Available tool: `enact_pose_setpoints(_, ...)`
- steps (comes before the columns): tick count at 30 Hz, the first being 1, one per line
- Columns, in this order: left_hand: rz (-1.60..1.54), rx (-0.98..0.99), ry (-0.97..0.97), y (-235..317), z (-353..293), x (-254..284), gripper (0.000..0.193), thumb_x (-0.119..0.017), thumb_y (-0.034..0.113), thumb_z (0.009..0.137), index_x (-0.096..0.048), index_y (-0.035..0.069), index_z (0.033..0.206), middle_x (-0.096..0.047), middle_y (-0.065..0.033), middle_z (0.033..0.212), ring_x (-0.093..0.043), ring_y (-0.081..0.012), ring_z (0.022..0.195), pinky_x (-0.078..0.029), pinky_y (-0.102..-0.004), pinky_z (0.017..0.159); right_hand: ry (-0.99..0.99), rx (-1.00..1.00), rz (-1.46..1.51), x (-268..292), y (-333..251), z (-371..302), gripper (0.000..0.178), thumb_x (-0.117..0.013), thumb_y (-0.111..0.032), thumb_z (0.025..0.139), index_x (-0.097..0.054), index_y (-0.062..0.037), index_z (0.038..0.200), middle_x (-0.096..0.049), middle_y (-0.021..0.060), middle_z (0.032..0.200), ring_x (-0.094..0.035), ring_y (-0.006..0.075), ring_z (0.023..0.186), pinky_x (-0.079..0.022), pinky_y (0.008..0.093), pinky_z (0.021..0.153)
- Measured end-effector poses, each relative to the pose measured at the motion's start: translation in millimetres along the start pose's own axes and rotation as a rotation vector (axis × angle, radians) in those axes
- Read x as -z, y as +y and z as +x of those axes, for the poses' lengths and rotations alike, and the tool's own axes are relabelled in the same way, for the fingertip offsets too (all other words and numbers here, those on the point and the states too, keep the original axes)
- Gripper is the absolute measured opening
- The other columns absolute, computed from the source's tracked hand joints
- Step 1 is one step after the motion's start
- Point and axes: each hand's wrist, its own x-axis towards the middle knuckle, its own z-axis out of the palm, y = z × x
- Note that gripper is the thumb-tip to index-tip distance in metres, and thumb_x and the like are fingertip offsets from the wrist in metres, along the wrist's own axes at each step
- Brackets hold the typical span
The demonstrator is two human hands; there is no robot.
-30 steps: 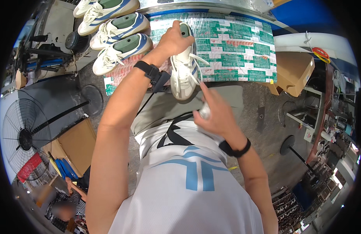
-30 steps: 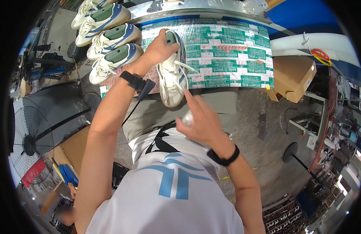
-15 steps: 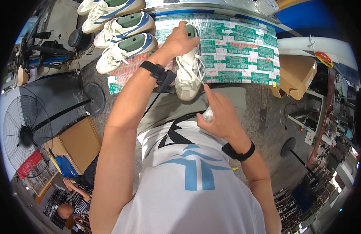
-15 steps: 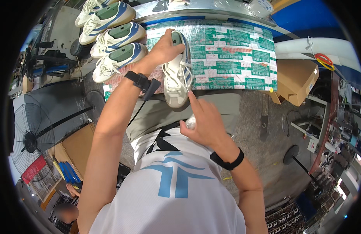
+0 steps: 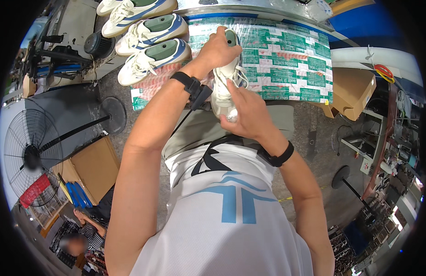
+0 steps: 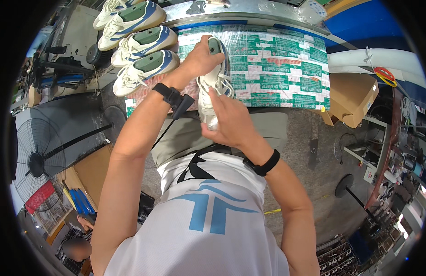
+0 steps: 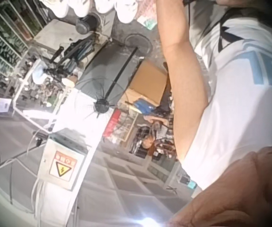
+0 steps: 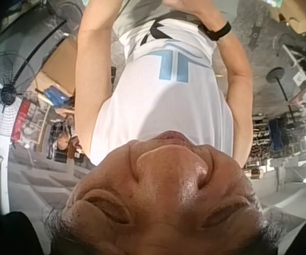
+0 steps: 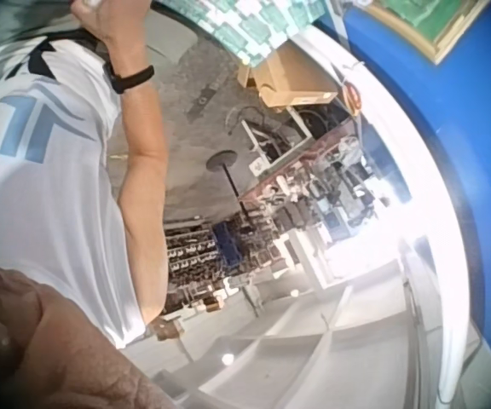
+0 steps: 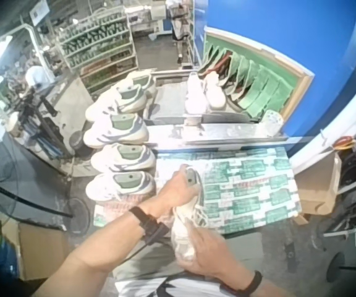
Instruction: Inspecting, wiping, and organizing various shoes on an industrial assembly line.
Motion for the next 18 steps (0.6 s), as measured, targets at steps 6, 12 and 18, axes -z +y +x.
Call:
enact_pose_setpoints(6, 0.010, -0.026, 0.021, -6, 7, -4, 0.099, -0.077, 0.044, 0.091, -0.033, -0.003, 0.165, -0.060, -0.0390, 0.146, -0.064, -0.0507, 0.134, -0.052, -0.0486, 0.115, -0.116, -0.178, 0.351, -20, -26, 11, 0.085, -0.087, -0.032, 0.081, -0.057, 0.0110, 0.148, -0.072, 0.0231, 0.113, -0.072, 0.0398, 0.098, -0.059, 0.0467, 0.087)
enact_pose_setpoints(12, -0.224, 0.080, 0.146, 5, -24, -8, 0.119, -0.083, 0.049, 0.088, -0.019, -0.011, 0.169, -0.051, -0.0420, 0.156, -0.055, -0.0499, 0.146, -0.046, -0.0461, 0.122, 0.063, -0.192, 0.356, 8, -3, -49, 0.084, -0.071, -0.012, 0.084, -0.048, 0.0050, 0.163, -0.067, 0.0201, 0.128, -0.068, 0.0314, 0.104, -0.056, 0.0433, 0.099)
enact_pose_setpoints(18, -0.376, 0.022, 0.322, -7, -106, -48, 0.118, -0.097, 0.029, 0.076, -0.030, 0.005, 0.171, -0.063, -0.0281, 0.149, -0.065, -0.0406, 0.138, -0.053, -0.0463, 0.114, 0.162, -0.677, 0.450, 9, 23, -76, 0.081, -0.069, -0.013, 0.089, -0.046, 0.0041, 0.165, -0.063, 0.0145, 0.115, -0.063, 0.0281, 0.103, -0.053, 0.0424, 0.097)
